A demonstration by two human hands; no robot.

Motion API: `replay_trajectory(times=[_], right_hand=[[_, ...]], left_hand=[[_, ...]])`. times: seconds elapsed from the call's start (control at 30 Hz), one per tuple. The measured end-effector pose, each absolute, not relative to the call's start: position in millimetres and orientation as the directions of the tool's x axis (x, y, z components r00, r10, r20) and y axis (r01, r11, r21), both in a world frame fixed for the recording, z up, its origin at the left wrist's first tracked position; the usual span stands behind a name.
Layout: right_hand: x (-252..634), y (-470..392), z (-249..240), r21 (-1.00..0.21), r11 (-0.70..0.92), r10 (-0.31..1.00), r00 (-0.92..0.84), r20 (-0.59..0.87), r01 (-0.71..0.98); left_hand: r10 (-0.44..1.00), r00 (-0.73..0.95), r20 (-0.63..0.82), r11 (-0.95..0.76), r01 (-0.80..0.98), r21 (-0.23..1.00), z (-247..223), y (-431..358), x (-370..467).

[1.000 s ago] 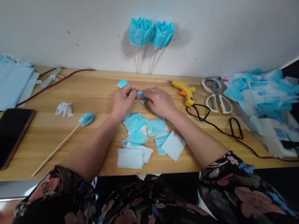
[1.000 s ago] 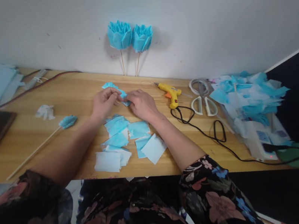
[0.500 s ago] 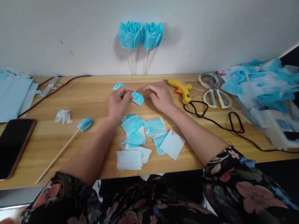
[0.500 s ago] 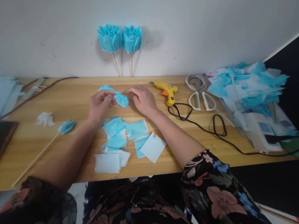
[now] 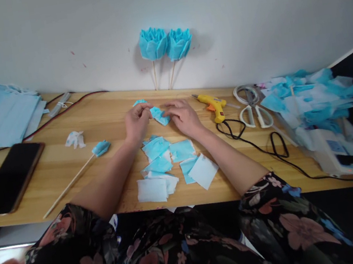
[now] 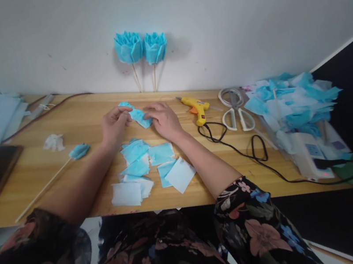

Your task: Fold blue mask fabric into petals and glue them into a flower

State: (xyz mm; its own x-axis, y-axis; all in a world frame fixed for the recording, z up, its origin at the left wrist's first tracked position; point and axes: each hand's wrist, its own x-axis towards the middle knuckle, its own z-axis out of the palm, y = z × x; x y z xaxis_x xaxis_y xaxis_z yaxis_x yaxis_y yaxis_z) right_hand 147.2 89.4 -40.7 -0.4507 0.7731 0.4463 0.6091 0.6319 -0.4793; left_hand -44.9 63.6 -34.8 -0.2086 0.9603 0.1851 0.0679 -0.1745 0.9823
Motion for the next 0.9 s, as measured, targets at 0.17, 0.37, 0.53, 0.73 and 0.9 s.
replay_trajectory(times=[0.17, 0.37, 0.53, 0.73, 0.9], right_hand=[[148.1, 87.9, -40.1, -0.589, 0.533, 0.824, -0.215, 0.524, 0.608], [158.2, 91.8, -28.5, -0.455, 0.475, 0.830, -0.211, 0.517, 0.753], [186.2, 97.1, -1.7, -0.251, 0.323, 0.844, -0.158, 0.512, 0.912], [229.7, 72.7, 14.5, -0.060, 0.024, 0.929, 0.000, 0.371, 0.998], [247.3, 50.9, 7.9, 0.029, -0.202, 0.964, 0.193, 0.181, 0.979]], left_hand=[[0.962, -0.206, 0.179, -0.168, 0.069, 0.983, -37.4, 64.7, -44.5], [0.964, -0.228, 0.140, -0.135, 0.037, 0.990, -36.8, 67.6, -45.2], [0.950, -0.283, 0.133, -0.133, 0.018, 0.991, -34.8, 69.1, -49.3], [0.932, -0.338, 0.132, -0.151, -0.029, 0.988, -32.7, 69.9, -50.8], [0.924, -0.368, 0.101, -0.138, -0.075, 0.988, -30.1, 70.0, -51.8]])
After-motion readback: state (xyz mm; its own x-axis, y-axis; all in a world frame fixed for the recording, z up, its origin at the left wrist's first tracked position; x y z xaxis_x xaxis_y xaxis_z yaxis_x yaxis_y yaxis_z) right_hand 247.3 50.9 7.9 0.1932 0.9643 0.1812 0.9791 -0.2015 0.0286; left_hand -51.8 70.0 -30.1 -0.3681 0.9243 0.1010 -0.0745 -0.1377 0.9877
